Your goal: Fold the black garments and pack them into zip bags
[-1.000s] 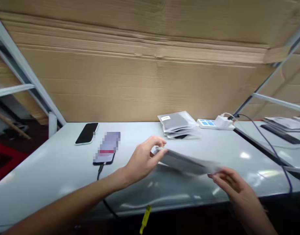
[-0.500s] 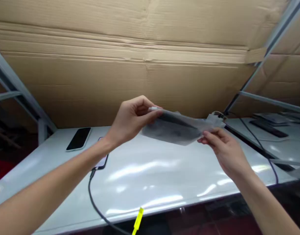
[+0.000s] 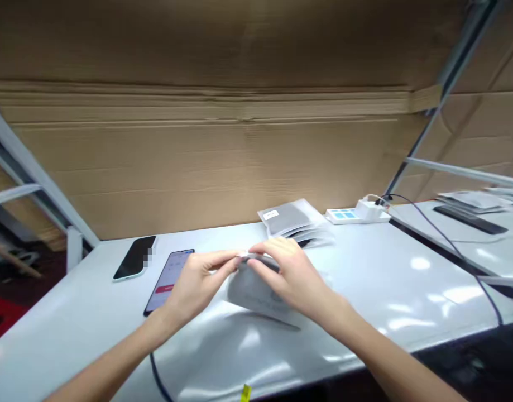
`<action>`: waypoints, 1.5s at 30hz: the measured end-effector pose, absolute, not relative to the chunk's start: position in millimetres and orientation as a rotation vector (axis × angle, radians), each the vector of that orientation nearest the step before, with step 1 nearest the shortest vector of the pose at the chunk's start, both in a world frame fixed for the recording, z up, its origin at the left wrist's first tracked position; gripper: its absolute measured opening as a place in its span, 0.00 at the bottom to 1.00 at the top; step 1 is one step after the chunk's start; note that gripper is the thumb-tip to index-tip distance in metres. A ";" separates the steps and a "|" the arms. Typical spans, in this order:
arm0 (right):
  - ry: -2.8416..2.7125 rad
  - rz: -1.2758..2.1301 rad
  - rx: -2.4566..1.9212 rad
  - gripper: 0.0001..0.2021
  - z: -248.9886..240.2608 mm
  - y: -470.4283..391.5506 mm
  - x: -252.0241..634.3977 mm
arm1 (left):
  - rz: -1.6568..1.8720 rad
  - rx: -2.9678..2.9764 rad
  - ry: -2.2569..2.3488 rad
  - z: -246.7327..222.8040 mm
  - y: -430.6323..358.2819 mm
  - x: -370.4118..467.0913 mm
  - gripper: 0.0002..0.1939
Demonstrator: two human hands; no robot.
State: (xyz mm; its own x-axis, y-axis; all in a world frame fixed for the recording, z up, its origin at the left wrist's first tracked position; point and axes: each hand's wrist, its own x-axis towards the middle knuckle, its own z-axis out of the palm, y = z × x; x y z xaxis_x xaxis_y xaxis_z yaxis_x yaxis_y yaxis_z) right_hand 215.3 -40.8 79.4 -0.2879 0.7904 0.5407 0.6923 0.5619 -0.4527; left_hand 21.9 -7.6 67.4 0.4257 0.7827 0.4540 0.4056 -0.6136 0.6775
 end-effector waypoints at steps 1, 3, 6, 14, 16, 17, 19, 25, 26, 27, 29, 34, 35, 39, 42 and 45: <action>-2.077 0.143 -1.158 0.05 78.6 -39.6 210.4 | 1.111 2.393 0.962 65.5 -8.5 17.5 0.12; -2.158 0.102 -1.105 0.05 78.0 -39.0 203.2 | 1.215 2.737 0.881 62.8 -10.2 9.3 0.12; -2.297 -0.014 -1.056 0.08 79.2 -41.9 196.7 | 1.273 2.976 0.815 60.9 -14.6 1.6 0.14; -2.400 -0.129 -1.037 0.13 72.6 -63.4 231.5 | 1.256 2.831 0.714 48.3 -32.1 -17.2 0.07; -2.394 -0.116 -1.096 0.11 68.4 -72.2 252.9 | 1.271 2.780 0.744 41.9 -32.6 -27.7 0.08; -2.385 -0.115 -1.122 0.10 66.3 -76.6 263.1 | 1.283 2.757 0.762 39.0 -32.7 -32.9 0.08; -2.374 -0.104 -1.163 0.08 62.3 -83.9 279.0 | 1.277 2.719 0.798 34.6 -33.5 -41.8 0.10; -2.353 -0.146 -1.159 0.07 58.7 -82.6 280.7 | 1.289 2.679 0.875 33.0 -37.0 -52.9 0.10; -2.355 -0.147 -1.158 0.08 59.5 -79.5 278.2 | 1.301 2.661 0.892 33.9 -35.8 -54.0 0.10; -2.360 -0.142 -1.158 0.08 60.7 -75.7 276.2 | 1.302 2.633 0.910 35.0 -33.4 -55.0 0.10; -2.365 -0.137 -1.151 0.09 64.1 -65.4 273.7 | 1.303 2.575 0.922 38.4 -24.6 -56.5 0.09; -2.226 -0.210 -1.112 0.07 76.9 -14.3 260.6 | 1.525 2.333 1.105 57.9 24.5 -56.0 0.05; -2.153 -0.201 -1.120 0.07 79.5 -1.5 254.9 | 1.597 2.260 1.183 63.3 36.4 -56.4 0.06; -2.018 0.011 -1.226 0.05 89.1 32.9 235.6 | 1.389 2.420 1.433 78.8 64.3 -65.6 0.10; -2.273 0.202 -1.383 0.07 92.2 33.4 241.8 | 0.763 2.782 1.549 73.0 58.8 -73.6 0.13; -2.371 0.185 -1.490 0.10 88.1 28.6 268.7 | 0.428 2.972 1.477 55.9 51.7 -68.3 0.12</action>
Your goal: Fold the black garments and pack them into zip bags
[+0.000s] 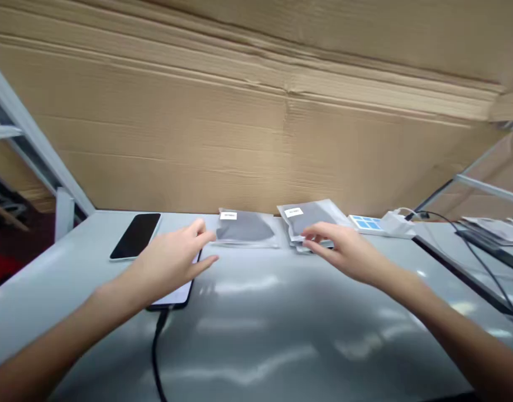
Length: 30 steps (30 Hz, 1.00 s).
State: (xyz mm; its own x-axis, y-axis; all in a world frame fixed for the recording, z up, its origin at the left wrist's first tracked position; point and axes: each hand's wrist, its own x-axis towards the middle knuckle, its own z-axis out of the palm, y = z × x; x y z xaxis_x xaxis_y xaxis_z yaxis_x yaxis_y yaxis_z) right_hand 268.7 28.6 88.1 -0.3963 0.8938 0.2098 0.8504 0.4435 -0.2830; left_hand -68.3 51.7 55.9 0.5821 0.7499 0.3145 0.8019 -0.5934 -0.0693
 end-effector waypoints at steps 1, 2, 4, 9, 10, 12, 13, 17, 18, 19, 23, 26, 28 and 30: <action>-2.375 0.129 -1.526 0.11 85.2 29.3 280.1 | -0.339 -2.638 -1.253 49.7 53.1 -62.7 0.12; -2.383 0.056 -1.563 0.12 81.7 31.6 291.5 | -0.318 -2.674 -1.207 43.5 56.9 -55.8 0.13; -2.397 -0.125 -1.639 0.13 73.3 40.0 312.6 | -0.286 -2.740 -1.148 30.8 71.1 -39.8 0.18; -2.355 -0.348 -1.719 0.14 54.4 61.5 342.2 | -0.126 -2.853 -1.136 1.2 117.6 -7.3 0.27; -2.344 -0.376 -1.718 0.13 52.4 63.8 344.0 | -0.127 -2.853 -1.141 -1.9 124.1 -4.4 0.26; -2.322 -0.423 -1.700 0.15 50.6 65.8 343.6 | -0.146 -2.846 -1.148 -3.0 130.9 -3.0 0.26; -2.309 -0.441 -1.689 0.16 50.4 65.4 341.2 | -0.161 -2.844 -1.150 -1.3 130.3 -4.0 0.26; -2.311 -0.425 -1.628 0.16 52.6 48.4 315.2 | -0.252 -2.890 -1.121 12.0 98.7 -5.6 0.26; -2.338 -0.389 -1.605 0.15 53.7 40.1 305.4 | -0.281 -2.912 -1.108 14.5 85.1 -2.9 0.24; -2.381 -0.329 -1.576 0.14 55.3 30.8 295.3 | -0.313 -2.943 -1.107 15.9 70.9 1.1 0.21; -2.505 0.042 -1.492 0.15 62.6 -1.4 269.1 | -0.490 -3.260 -1.234 8.2 25.4 23.7 0.14; -2.411 0.119 -1.655 0.17 61.2 -11.8 279.5 | -0.551 -3.364 -1.336 -4.9 16.3 34.8 0.13; -2.314 0.184 -1.782 0.16 54.0 -14.8 295.4 | -0.566 -3.370 -1.350 -10.4 19.7 36.6 0.14; -2.241 0.267 -1.849 0.16 43.1 -17.5 309.7 | -0.591 -3.401 -1.321 -11.6 25.5 35.4 0.16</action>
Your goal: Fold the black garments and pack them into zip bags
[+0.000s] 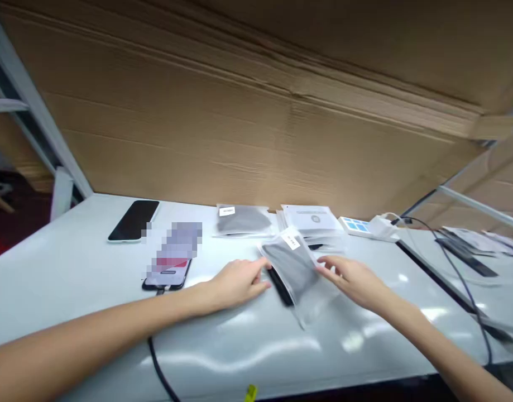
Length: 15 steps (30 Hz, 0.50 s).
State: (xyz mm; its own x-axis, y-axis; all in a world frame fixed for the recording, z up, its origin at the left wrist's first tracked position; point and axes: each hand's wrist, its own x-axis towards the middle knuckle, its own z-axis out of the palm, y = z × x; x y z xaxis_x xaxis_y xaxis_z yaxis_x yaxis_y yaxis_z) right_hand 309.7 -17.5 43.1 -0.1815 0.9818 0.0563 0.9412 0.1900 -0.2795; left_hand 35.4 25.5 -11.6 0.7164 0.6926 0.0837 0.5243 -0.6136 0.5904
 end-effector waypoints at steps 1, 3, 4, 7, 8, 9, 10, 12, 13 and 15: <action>-2.215 0.293 -1.858 0.16 37.1 -18.9 314.6 | 0.426 2.373 0.906 -11.1 28.2 34.1 0.17; -2.180 0.310 -1.853 0.18 25.9 -21.5 319.5 | 0.447 2.369 0.863 -9.5 32.4 31.5 0.21; -2.151 0.308 -1.855 0.19 21.1 -22.3 320.0 | 0.463 2.360 0.850 -8.9 33.9 30.5 0.22; -2.057 0.298 -1.876 0.21 11.6 -22.6 315.9 | 0.520 2.152 0.860 -9.0 37.0 29.8 0.26; -2.033 0.300 -1.875 0.21 9.9 -22.8 313.1 | 0.533 2.054 0.872 -9.2 37.5 30.5 0.28; -2.017 0.306 -1.868 0.20 8.8 -23.7 309.4 | 0.543 1.962 0.888 -9.2 37.7 31.4 0.29; -2.009 0.319 -1.853 0.19 8.0 -25.8 305.1 | 0.543 1.888 0.903 -9.1 37.3 32.4 0.29; -2.010 0.352 -1.808 0.17 7.2 -34.1 294.8 | 0.525 1.801 0.927 -8.4 34.1 33.8 0.27; -2.010 0.368 -1.788 0.17 7.0 -40.1 289.4 | 0.510 1.753 0.934 -8.1 31.1 33.7 0.27; -2.007 0.397 -1.762 0.16 6.7 -53.8 279.7 | 0.472 1.648 0.941 -7.6 22.5 31.1 0.26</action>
